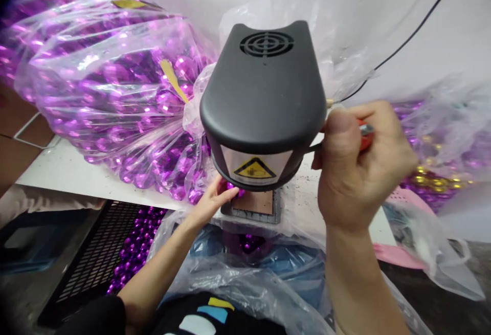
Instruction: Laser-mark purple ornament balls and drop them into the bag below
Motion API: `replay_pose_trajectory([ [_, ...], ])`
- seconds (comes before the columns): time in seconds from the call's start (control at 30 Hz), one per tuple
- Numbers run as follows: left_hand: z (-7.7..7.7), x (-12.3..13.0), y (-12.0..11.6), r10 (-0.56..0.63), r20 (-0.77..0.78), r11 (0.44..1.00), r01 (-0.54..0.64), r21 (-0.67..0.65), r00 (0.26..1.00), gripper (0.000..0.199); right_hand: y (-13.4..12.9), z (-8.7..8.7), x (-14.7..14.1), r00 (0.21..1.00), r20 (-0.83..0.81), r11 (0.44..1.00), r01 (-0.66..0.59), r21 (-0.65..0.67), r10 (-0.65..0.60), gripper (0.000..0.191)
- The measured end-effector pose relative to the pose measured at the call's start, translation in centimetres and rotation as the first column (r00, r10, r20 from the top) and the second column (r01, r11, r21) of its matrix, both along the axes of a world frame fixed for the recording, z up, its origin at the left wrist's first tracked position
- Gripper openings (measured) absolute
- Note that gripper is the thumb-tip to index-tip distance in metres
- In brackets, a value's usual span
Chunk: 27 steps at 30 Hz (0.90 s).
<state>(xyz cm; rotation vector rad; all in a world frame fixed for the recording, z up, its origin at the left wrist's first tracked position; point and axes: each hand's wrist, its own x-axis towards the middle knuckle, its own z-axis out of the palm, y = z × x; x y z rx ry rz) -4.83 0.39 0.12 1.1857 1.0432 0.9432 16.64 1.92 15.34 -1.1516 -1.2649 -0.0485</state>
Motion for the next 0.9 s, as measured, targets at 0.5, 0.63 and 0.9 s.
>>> replay_pose_trajectory([
  [0.5, -1.2, 4.0, 0.8, 0.207, -0.642, 0.878, 0.149, 0.455, 0.738, 0.040, 0.1, 0.1, 0.1, 1.000, 0.022, 0.999, 0.008, -0.038, -0.007, 0.054],
  [0.63, -2.0, 5.0, 0.9, 0.246, -0.647, 0.874, 0.124, 0.471, 0.722, 0.041, 0.1, 0.2, 0.2, 0.998, 0.062, 0.999, 0.024, -0.041, -0.022, 0.053],
  [0.9, -1.6, 5.5, 0.6, 0.257, -0.662, 0.893, 0.089, 0.441, 0.704, 0.035, 0.2, 0.5, 0.2, 0.991, 0.123, 0.998, 0.058, -0.038, -0.053, 0.050],
])
